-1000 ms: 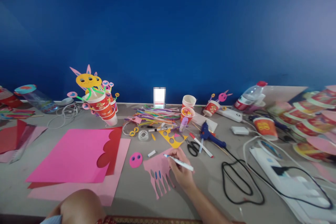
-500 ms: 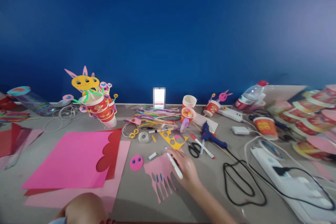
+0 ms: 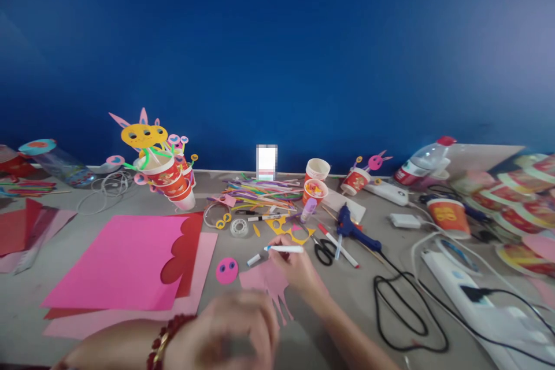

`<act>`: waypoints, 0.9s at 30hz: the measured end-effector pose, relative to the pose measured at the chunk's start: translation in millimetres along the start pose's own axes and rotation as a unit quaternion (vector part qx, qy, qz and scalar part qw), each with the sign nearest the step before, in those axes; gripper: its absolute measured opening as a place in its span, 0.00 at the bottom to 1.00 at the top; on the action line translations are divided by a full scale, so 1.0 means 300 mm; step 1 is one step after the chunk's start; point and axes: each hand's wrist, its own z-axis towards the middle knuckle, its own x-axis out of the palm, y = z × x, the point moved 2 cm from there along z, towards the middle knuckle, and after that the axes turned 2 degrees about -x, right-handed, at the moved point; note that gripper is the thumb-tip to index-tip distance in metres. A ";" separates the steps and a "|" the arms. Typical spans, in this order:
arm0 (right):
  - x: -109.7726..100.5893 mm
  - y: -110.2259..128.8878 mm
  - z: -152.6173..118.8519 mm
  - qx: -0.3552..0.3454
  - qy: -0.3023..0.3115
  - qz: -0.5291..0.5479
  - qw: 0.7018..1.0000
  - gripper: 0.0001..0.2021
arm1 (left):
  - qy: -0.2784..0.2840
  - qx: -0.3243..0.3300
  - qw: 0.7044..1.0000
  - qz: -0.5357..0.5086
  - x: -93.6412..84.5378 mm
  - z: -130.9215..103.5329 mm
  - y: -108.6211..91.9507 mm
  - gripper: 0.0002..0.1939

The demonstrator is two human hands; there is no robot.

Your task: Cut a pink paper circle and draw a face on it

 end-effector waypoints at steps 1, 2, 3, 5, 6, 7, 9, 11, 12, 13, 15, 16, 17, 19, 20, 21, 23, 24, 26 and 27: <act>-0.001 -0.007 -0.001 0.009 -0.002 0.010 1.000 0.05 | -0.093 -0.060 0.979 0.173 -0.070 0.027 0.022 0.16; -0.002 -0.011 -0.001 0.015 0.001 0.015 1.000 0.05 | -0.135 -0.097 0.958 0.233 -0.127 0.048 0.043 0.17; -0.001 -0.013 -0.001 0.018 0.008 0.017 1.000 0.05 | -0.161 -0.121 0.943 0.264 -0.171 0.065 0.065 0.17; 0.005 -0.013 -0.002 0.025 0.022 0.014 0.999 0.05 | -0.187 -0.155 0.917 0.315 -0.225 0.086 0.106 0.13; 0.009 -0.011 -0.002 0.032 0.026 0.012 0.999 0.05 | -0.190 -0.162 0.909 0.333 -0.235 0.093 0.122 0.11; 0.013 -0.010 -0.002 0.039 0.029 0.011 0.999 0.05 | -0.191 -0.166 0.902 0.349 -0.237 0.098 0.135 0.09; 0.024 -0.008 -0.001 0.055 0.036 0.015 0.998 0.04 | -0.188 -0.166 0.894 0.371 -0.226 0.105 0.150 0.06; 0.036 -0.011 -0.001 0.073 0.052 0.033 0.995 0.04 | -0.188 -0.162 0.890 0.382 -0.209 0.113 0.157 0.05; 0.040 -0.016 -0.001 0.081 0.058 0.046 0.994 0.03 | -0.189 -0.159 0.890 0.384 -0.203 0.117 0.159 0.04; 0.043 -0.022 -0.001 0.089 0.061 0.062 0.992 0.03 | -0.190 -0.157 0.889 0.385 -0.198 0.120 0.161 0.04; 0.046 -0.036 -0.002 0.104 0.057 0.102 0.988 0.04 | -0.194 -0.151 0.891 0.382 -0.194 0.123 0.166 0.03; 0.046 -0.043 -0.004 0.111 0.054 0.126 0.984 0.06 | -0.198 -0.148 0.892 0.378 -0.193 0.123 0.168 0.03; 0.046 -0.048 -0.006 0.118 0.051 0.152 0.980 0.08 | -0.201 -0.145 0.894 0.372 -0.192 0.122 0.170 0.03; 0.047 -0.053 -0.012 0.125 0.052 0.201 0.970 0.12 | -0.211 -0.137 0.900 0.355 -0.191 0.119 0.172 0.03; 0.047 -0.052 -0.015 0.125 0.053 0.219 0.966 0.14 | -0.217 -0.133 0.904 0.344 -0.189 0.117 0.171 0.03; 0.047 -0.050 -0.018 0.121 0.054 0.233 0.963 0.15 | -0.223 -0.129 0.908 0.331 -0.188 0.116 0.169 0.03; 0.047 -0.046 -0.023 0.108 0.052 0.251 0.961 0.15 | -0.234 -0.121 0.916 0.303 -0.185 0.116 0.164 0.03; 0.047 -0.046 -0.025 0.103 0.051 0.257 0.960 0.15 | -0.239 -0.117 0.920 0.289 -0.184 0.116 0.160 0.03; 0.049 -0.051 -0.026 0.100 0.047 0.260 0.959 0.16 | -0.246 -0.107 0.927 0.261 -0.184 0.118 0.151 0.02; 0.050 -0.055 -0.026 0.100 0.047 0.258 0.960 0.16 | -0.248 -0.102 0.931 0.249 -0.185 0.119 0.146 0.02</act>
